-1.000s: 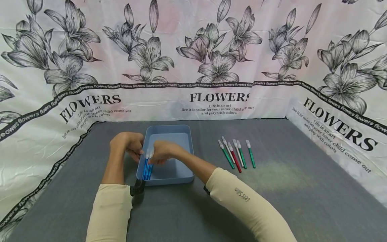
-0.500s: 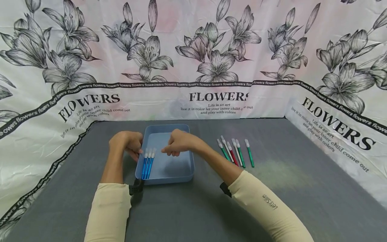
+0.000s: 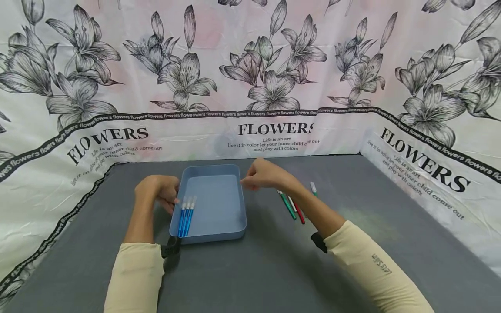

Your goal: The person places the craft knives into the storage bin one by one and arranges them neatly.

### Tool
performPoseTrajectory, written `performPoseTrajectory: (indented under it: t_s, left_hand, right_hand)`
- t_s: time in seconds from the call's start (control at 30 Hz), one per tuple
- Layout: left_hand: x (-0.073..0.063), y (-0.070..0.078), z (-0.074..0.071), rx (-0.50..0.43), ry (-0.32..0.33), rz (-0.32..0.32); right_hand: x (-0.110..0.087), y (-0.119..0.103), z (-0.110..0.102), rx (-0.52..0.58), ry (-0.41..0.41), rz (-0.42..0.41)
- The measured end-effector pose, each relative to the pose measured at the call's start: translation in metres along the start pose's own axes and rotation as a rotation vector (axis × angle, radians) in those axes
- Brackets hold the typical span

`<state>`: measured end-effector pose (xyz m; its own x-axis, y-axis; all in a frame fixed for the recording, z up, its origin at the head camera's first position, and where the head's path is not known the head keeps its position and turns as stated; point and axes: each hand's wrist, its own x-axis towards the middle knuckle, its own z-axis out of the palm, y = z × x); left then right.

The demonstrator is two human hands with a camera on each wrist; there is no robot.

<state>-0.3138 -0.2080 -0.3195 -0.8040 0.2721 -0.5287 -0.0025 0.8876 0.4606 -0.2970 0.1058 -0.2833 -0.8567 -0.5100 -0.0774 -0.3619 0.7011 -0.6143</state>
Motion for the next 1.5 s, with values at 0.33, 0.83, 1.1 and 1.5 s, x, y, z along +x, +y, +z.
performPoseTrajectory:
  t_s: [0.33, 0.83, 1.1, 1.5]
  left_hand:
    - [0.0, 0.0, 0.002, -0.029, -0.001, -0.005]
    - [-0.001, -0.003, 0.004, -0.024, 0.033, -0.013]
    - [-0.002, -0.002, 0.001, -0.023, 0.021, -0.015]
    - [-0.001, -0.004, 0.001, -0.042, 0.014, -0.002]
  right_hand:
    - [-0.009, 0.037, -0.014, -0.088, 0.075, 0.116]
    - [-0.011, 0.088, -0.015, -0.261, -0.025, 0.314]
    - [-0.011, 0.091, -0.011, -0.304, -0.045, 0.373]
    - [-0.007, 0.088, 0.0, -0.42, -0.052, 0.488]
